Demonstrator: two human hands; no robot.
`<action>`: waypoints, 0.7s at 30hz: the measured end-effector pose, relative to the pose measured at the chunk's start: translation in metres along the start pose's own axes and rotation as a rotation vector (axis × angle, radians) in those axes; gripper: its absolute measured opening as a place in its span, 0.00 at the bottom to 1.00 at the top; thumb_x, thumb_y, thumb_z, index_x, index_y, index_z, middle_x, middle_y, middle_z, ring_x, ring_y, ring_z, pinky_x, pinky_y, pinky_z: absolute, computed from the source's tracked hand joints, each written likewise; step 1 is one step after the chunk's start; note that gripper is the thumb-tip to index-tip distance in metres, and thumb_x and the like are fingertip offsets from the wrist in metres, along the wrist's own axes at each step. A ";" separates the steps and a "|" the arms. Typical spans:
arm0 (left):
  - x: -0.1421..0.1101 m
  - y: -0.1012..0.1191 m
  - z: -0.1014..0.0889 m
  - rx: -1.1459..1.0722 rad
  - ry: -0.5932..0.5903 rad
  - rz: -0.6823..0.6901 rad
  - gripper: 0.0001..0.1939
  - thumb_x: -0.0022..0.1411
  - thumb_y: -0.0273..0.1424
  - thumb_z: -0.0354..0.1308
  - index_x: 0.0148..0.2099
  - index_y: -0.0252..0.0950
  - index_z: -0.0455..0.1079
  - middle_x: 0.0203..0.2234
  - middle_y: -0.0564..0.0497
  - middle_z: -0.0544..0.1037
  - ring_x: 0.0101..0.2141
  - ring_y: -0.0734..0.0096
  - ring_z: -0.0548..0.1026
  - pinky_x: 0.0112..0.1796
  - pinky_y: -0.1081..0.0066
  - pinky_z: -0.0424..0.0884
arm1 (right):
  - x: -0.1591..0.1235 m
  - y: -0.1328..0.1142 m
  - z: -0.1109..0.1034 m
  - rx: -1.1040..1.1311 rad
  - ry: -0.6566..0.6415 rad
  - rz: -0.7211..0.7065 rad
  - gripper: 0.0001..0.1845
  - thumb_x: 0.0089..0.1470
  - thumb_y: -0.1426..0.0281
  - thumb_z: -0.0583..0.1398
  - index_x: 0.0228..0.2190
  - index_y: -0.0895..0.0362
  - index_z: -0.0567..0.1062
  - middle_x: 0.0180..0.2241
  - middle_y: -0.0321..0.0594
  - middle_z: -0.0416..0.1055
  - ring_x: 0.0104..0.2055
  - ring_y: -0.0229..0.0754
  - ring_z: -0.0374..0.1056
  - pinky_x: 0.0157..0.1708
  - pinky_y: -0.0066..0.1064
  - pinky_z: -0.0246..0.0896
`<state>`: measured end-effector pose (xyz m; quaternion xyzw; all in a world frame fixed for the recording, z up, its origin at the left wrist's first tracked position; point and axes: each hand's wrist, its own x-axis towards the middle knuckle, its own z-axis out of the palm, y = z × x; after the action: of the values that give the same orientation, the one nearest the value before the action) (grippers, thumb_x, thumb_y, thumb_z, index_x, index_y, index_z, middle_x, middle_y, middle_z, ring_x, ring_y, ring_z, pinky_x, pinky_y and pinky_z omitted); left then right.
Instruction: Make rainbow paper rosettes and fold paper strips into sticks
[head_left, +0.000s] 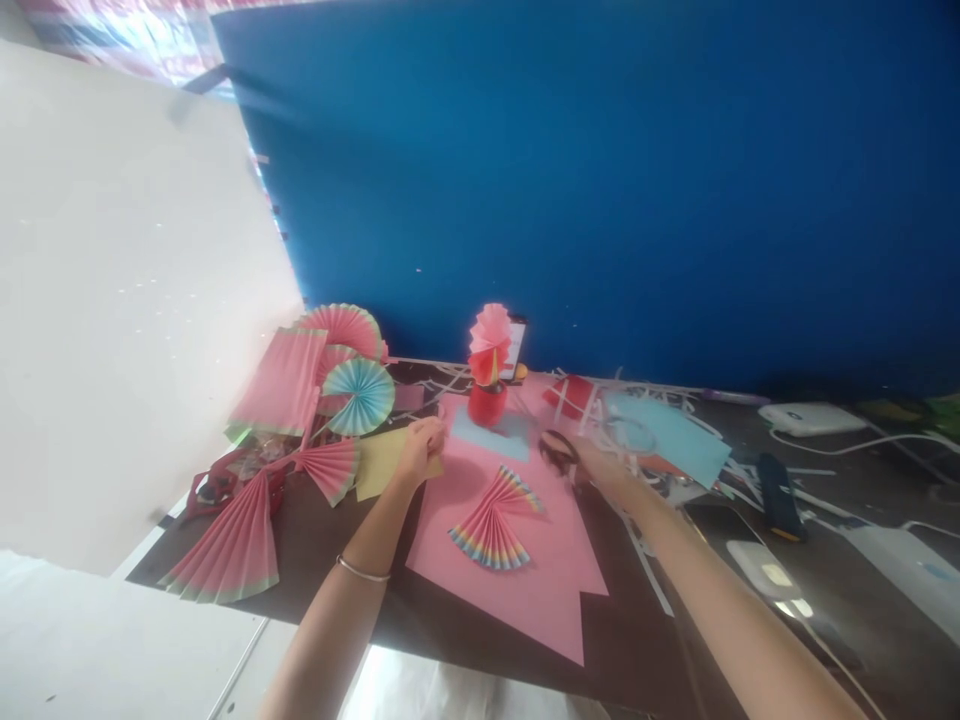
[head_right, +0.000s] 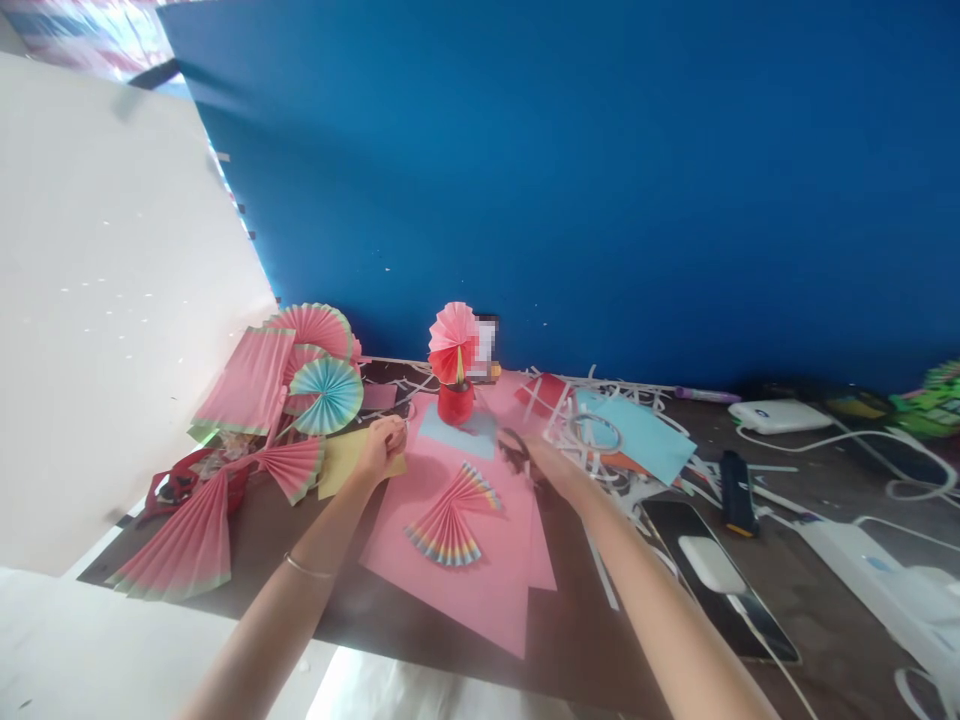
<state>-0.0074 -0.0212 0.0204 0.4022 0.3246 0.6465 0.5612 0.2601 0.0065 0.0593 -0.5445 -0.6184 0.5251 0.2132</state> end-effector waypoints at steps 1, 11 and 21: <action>0.000 -0.001 0.000 0.001 -0.009 -0.010 0.20 0.46 0.29 0.55 0.14 0.36 0.46 0.11 0.61 0.47 0.13 0.86 0.46 0.18 0.75 0.40 | 0.001 0.001 0.007 0.094 -0.096 0.022 0.20 0.42 0.52 0.59 0.20 0.58 0.71 0.16 0.36 0.66 0.17 0.34 0.56 0.16 0.26 0.47; 0.005 -0.014 -0.003 0.032 -0.033 -0.066 0.16 0.44 0.30 0.54 0.14 0.36 0.49 0.09 0.61 0.48 0.13 0.85 0.46 0.17 0.75 0.39 | 0.039 -0.004 0.056 0.596 -0.342 0.055 0.13 0.45 0.62 0.60 0.19 0.58 0.67 0.16 0.35 0.64 0.16 0.31 0.55 0.16 0.24 0.49; 0.006 -0.014 -0.005 0.031 -0.015 -0.054 0.18 0.46 0.31 0.54 0.14 0.36 0.48 0.10 0.61 0.48 0.13 0.85 0.47 0.18 0.75 0.39 | 0.042 -0.002 0.057 0.459 -0.243 -0.060 0.16 0.44 0.60 0.59 0.15 0.55 0.62 0.12 0.32 0.57 0.15 0.34 0.54 0.17 0.28 0.51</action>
<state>-0.0060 -0.0133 0.0065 0.4066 0.3413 0.6230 0.5746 0.1985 0.0212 0.0278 -0.3962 -0.5201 0.7066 0.2704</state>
